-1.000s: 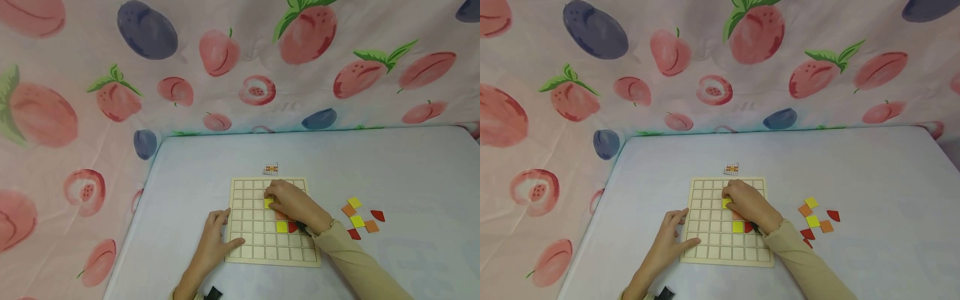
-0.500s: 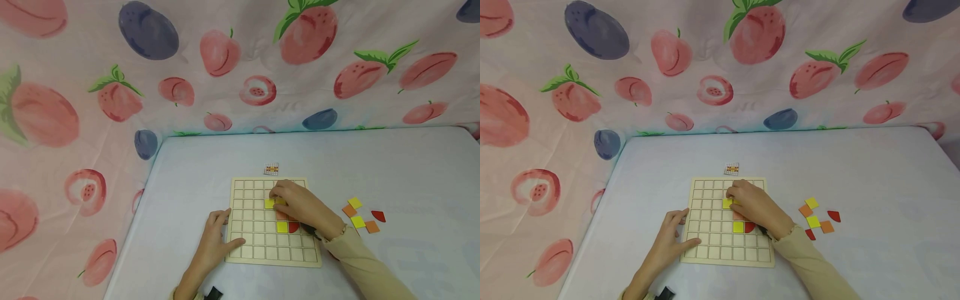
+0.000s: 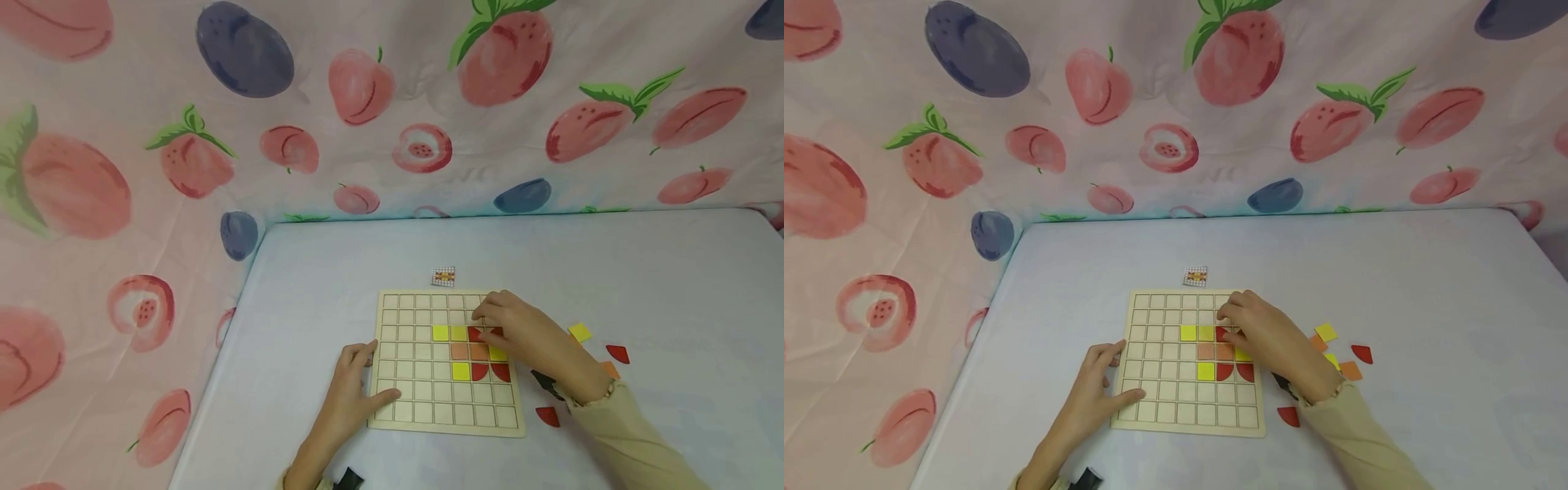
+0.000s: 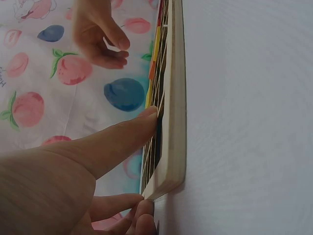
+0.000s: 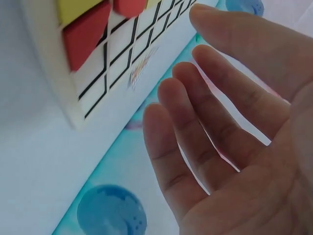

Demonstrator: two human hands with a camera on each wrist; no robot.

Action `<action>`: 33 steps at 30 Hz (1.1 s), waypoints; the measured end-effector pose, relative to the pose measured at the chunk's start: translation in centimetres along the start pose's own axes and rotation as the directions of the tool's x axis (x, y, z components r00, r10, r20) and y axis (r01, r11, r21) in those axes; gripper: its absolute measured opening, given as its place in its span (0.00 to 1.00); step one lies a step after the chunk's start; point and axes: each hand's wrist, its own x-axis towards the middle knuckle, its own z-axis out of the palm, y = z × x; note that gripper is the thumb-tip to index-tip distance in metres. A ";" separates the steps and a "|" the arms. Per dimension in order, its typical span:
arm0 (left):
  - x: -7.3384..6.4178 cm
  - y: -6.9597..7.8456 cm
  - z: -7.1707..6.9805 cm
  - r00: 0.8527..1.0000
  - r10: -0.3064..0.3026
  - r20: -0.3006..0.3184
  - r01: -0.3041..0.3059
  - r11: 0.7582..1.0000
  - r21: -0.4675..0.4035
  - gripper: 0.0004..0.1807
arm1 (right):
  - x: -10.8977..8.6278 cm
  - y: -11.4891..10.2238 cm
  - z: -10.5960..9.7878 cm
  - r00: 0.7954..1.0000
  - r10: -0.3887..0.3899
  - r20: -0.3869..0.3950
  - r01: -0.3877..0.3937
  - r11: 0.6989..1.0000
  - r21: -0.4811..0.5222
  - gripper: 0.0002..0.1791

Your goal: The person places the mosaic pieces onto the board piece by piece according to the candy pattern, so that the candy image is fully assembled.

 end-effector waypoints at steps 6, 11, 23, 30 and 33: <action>0.0 0.0 0.0 1.000 0.003 0.000 -0.003 1.000 0.004 0.48 | -1.2 1.0 -0.7 1.000 -0.001 -0.017 0.001 0.999 -0.035 0.14; 0.0 0.0 0.0 1.000 0.001 -0.001 -0.001 1.000 0.002 0.48 | -2.4 2.0 -1.3 0.999 0.027 -0.025 -0.028 0.999 -0.040 0.15; 0.0 0.0 0.0 1.000 -0.006 0.001 0.006 1.000 -0.010 0.48 | -4.8 4.6 -1.5 0.996 0.032 -0.085 -0.037 0.998 -0.060 0.17; -0.1 0.1 -0.1 1.000 -0.005 0.000 0.005 1.000 -0.013 0.47 | -6.1 6.1 -1.2 0.992 0.121 -0.048 -0.123 0.991 -0.053 0.18; -0.1 0.1 -0.1 1.000 -0.003 -0.001 0.003 1.000 -0.009 0.47 | -6.4 6.6 -0.9 0.985 0.171 -0.014 -0.171 0.984 -0.040 0.18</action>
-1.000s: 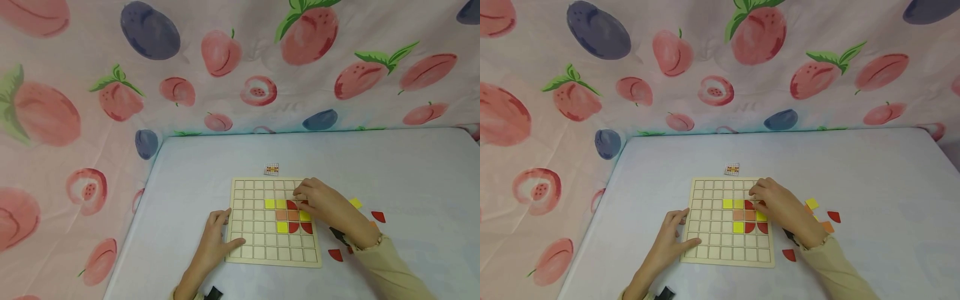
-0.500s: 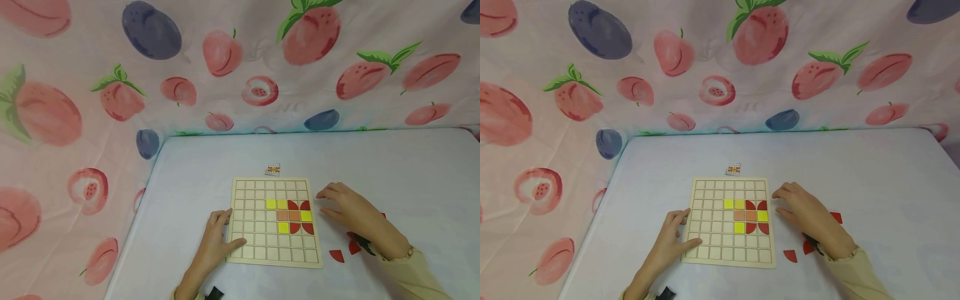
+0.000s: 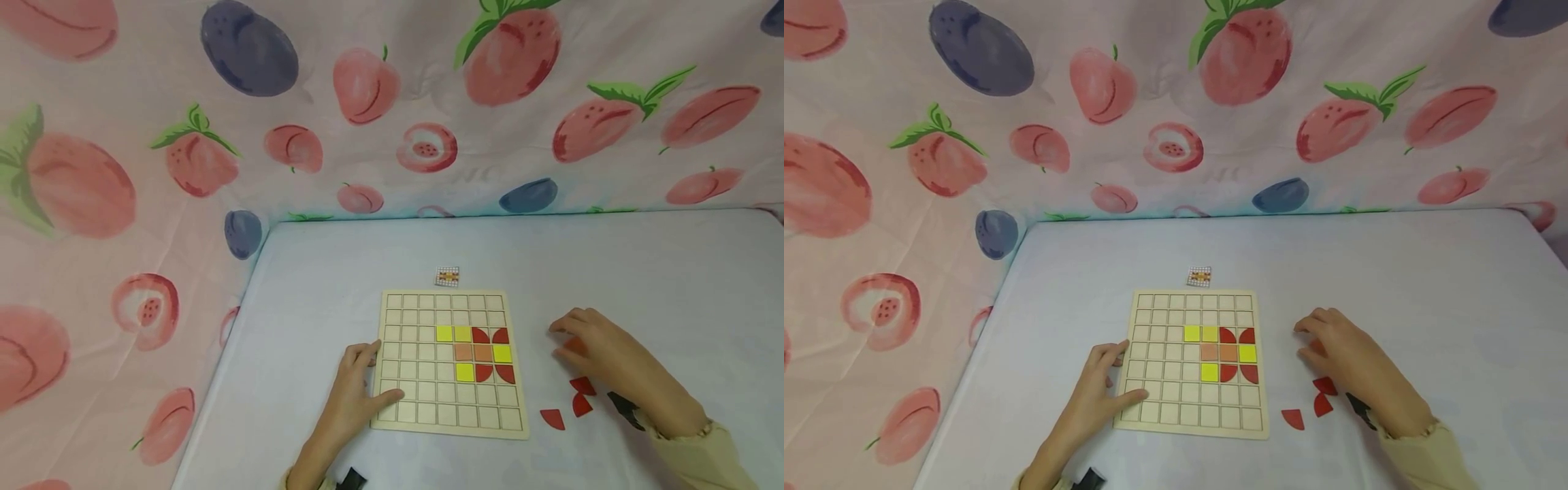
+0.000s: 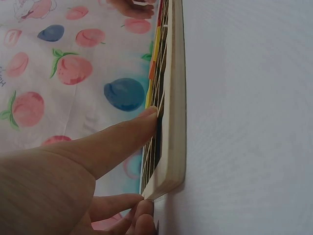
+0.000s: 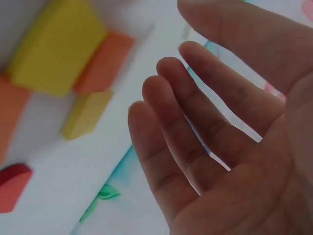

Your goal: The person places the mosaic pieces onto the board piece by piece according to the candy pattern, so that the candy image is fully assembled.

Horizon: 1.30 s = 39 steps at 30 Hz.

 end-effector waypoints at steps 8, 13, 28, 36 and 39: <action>0.0 0.1 -0.1 1.000 -0.006 0.004 0.006 1.000 -0.001 0.47 | -0.7 1.4 0.6 1.000 -0.006 -0.021 0.006 1.000 -0.009 0.16; 0.1 0.0 -0.1 1.000 -0.001 -0.004 0.001 1.000 -0.002 0.47 | -1.0 1.7 0.5 0.998 -0.016 -0.056 0.016 1.000 -0.001 0.15; 0.1 0.0 0.1 1.000 -0.003 0.000 0.003 1.000 -0.003 0.48 | -1.4 2.3 0.4 0.999 -0.022 -0.031 0.023 0.999 0.033 0.14; 0.1 0.1 0.1 1.000 0.000 -0.003 0.000 1.000 0.002 0.47 | -0.9 1.3 0.3 0.990 0.137 0.035 -0.140 0.987 0.080 0.09; 0.1 0.1 0.0 1.000 0.000 -0.002 0.000 1.000 0.005 0.47 | -0.8 1.1 0.1 0.988 0.151 0.042 -0.154 0.984 0.086 0.10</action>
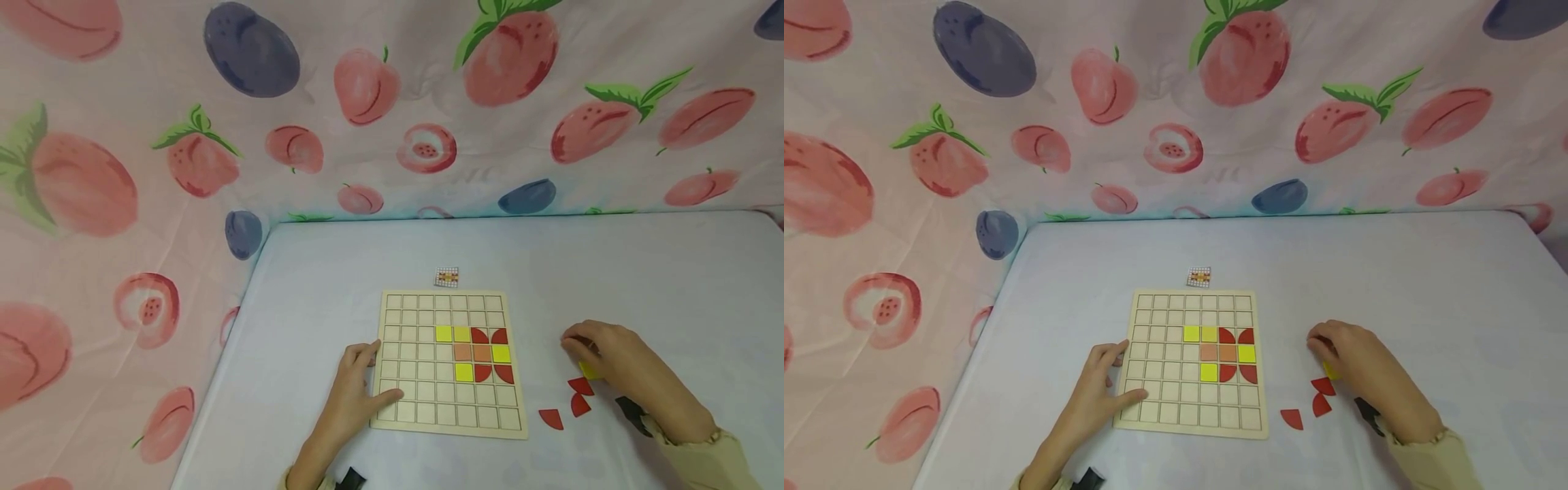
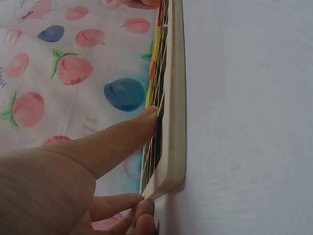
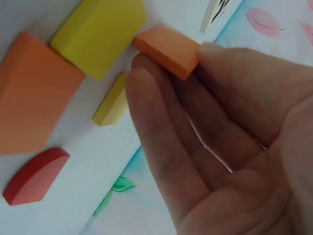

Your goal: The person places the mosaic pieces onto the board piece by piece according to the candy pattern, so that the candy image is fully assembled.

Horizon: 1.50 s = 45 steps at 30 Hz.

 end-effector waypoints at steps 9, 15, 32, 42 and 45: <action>0.0 0.0 0.0 1.000 0.000 0.004 0.000 1.000 -0.001 0.47 | 0.5 -1.4 0.0 0.998 -0.057 -0.006 0.057 0.997 0.047 0.06; 0.0 -0.1 0.1 1.000 -0.002 -0.004 0.003 1.000 0.009 0.47 | 1.3 -3.0 0.0 0.989 -0.146 -0.035 0.148 0.988 0.051 0.05; -0.1 0.1 0.0 1.000 0.003 -0.005 -0.003 1.000 0.011 0.48 | 3.2 -7.3 0.3 0.965 -0.262 0.011 0.260 0.961 0.095 0.09; -0.1 0.2 0.1 1.000 0.011 -0.007 -0.011 1.000 0.008 0.47 | 4.1 -9.3 0.6 0.940 -0.340 0.008 0.338 0.936 0.102 0.08; -0.1 0.1 0.1 1.000 0.012 -0.008 -0.011 1.000 0.006 0.47 | 4.4 -10.0 0.8 0.937 -0.348 0.016 0.345 0.932 0.109 0.08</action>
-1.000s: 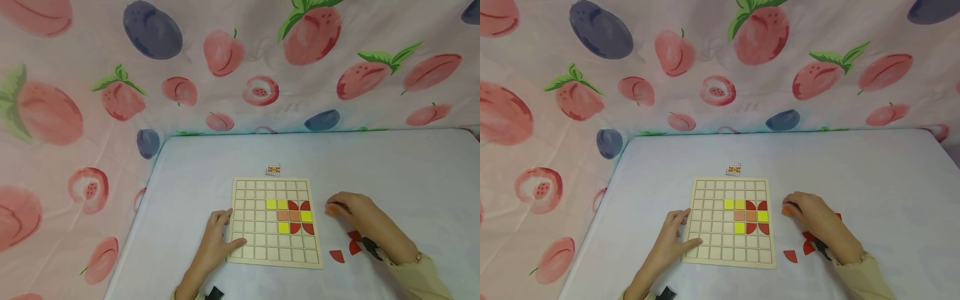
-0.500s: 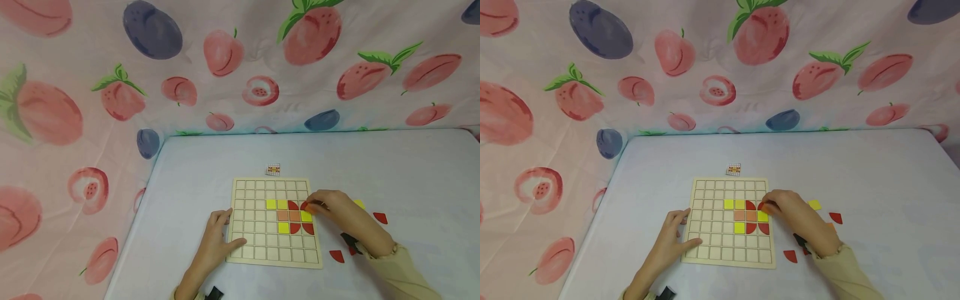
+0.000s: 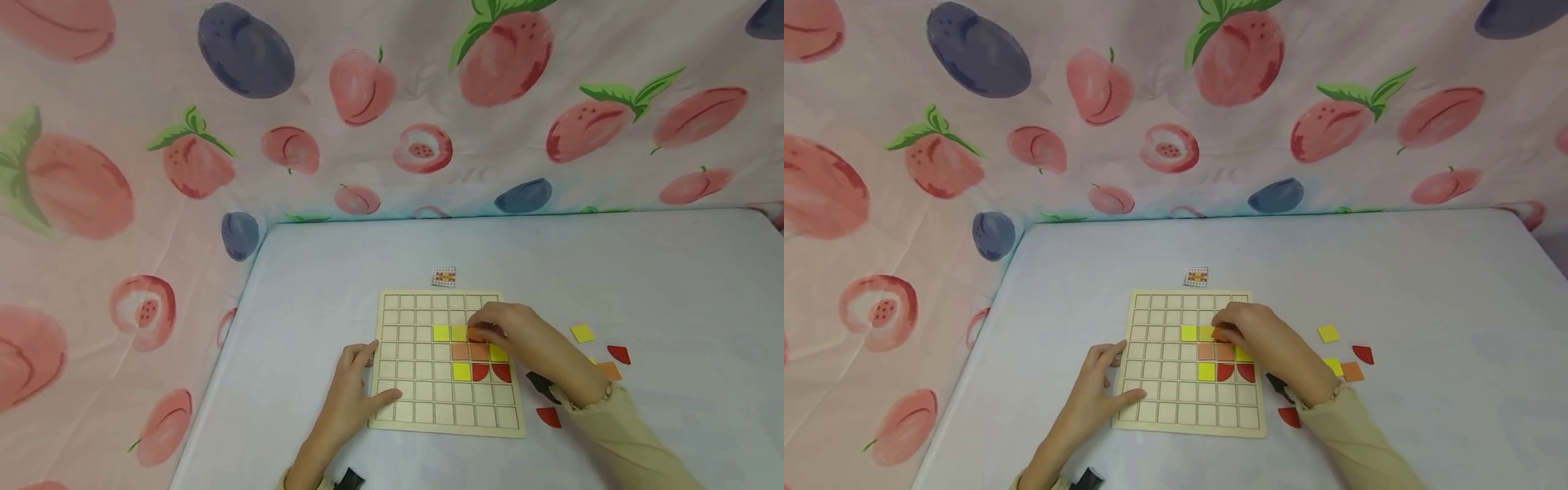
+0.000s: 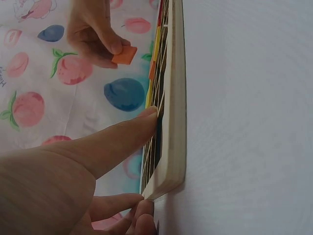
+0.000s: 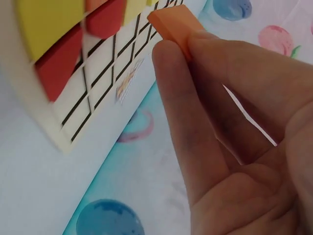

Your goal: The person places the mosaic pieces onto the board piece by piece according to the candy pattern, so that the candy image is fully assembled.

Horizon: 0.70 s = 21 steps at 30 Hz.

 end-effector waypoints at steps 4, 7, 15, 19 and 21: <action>0.0 -0.1 0.0 1.000 0.000 -0.001 0.000 1.000 0.003 0.47 | 0.8 -0.5 0.6 1.000 -0.013 0.007 0.013 1.000 0.013 0.08; 0.0 -0.2 0.0 1.000 0.000 -0.002 0.000 1.000 0.004 0.47 | 1.2 -0.8 1.2 0.999 -0.030 0.016 0.030 0.999 0.027 0.08; 0.0 -0.2 0.1 1.000 -0.002 -0.003 0.002 1.000 0.006 0.47 | 2.1 -1.6 2.3 0.995 -0.094 0.021 0.093 0.994 0.061 0.05; 0.0 -0.2 0.1 1.000 0.005 -0.004 -0.005 1.000 0.009 0.47 | 2.4 -1.9 2.7 0.994 -0.101 0.036 0.098 0.993 0.069 0.05; 0.0 -0.2 0.1 1.000 0.007 -0.004 -0.007 1.000 0.008 0.47 | 2.5 -1.9 2.9 0.993 -0.112 0.044 0.108 0.991 0.074 0.06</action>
